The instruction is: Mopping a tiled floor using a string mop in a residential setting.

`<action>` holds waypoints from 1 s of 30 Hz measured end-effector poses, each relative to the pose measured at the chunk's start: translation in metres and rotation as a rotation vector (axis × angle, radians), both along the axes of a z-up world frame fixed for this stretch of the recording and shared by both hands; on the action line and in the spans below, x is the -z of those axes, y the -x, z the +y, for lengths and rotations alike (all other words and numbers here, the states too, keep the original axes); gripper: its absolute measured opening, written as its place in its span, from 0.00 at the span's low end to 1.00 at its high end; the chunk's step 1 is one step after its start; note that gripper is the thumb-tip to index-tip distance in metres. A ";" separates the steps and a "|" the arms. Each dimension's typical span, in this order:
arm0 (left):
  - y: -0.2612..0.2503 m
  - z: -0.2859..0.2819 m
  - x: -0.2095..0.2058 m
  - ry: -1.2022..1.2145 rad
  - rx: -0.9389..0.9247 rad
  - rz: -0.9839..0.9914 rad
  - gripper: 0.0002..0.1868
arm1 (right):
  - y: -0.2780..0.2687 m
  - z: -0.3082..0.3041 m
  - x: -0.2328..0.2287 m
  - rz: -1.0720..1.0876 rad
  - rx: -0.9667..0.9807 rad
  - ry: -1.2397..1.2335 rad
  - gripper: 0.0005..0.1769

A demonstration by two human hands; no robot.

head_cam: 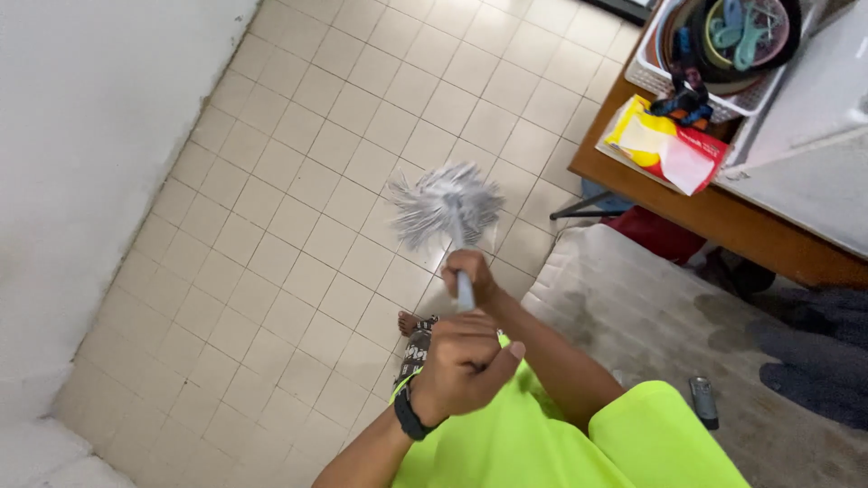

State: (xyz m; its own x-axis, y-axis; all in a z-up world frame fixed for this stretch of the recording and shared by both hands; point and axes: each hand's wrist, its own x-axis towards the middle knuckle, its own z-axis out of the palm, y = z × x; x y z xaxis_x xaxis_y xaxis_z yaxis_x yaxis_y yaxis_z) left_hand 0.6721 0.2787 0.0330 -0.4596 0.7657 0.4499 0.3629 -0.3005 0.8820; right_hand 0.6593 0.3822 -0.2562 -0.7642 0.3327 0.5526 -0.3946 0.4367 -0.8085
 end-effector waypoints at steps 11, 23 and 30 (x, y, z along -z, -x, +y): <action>-0.012 0.018 -0.001 0.193 -0.031 -0.156 0.29 | -0.028 0.025 -0.003 -0.005 0.332 -0.030 0.21; -0.052 0.032 -0.021 0.207 0.324 0.078 0.28 | -0.078 0.015 -0.015 0.047 0.371 0.028 0.23; -0.027 0.016 0.066 0.193 0.397 0.036 0.31 | -0.069 0.032 0.021 -0.119 0.607 0.110 0.19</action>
State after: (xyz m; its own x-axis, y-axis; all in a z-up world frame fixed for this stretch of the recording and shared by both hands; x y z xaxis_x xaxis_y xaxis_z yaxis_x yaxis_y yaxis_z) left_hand 0.6994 0.2945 -0.0331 -0.0996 0.9513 0.2917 0.2838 -0.2538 0.9247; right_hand 0.7280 0.4137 -0.2767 -0.4752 0.7767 0.4134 -0.0072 0.4664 -0.8846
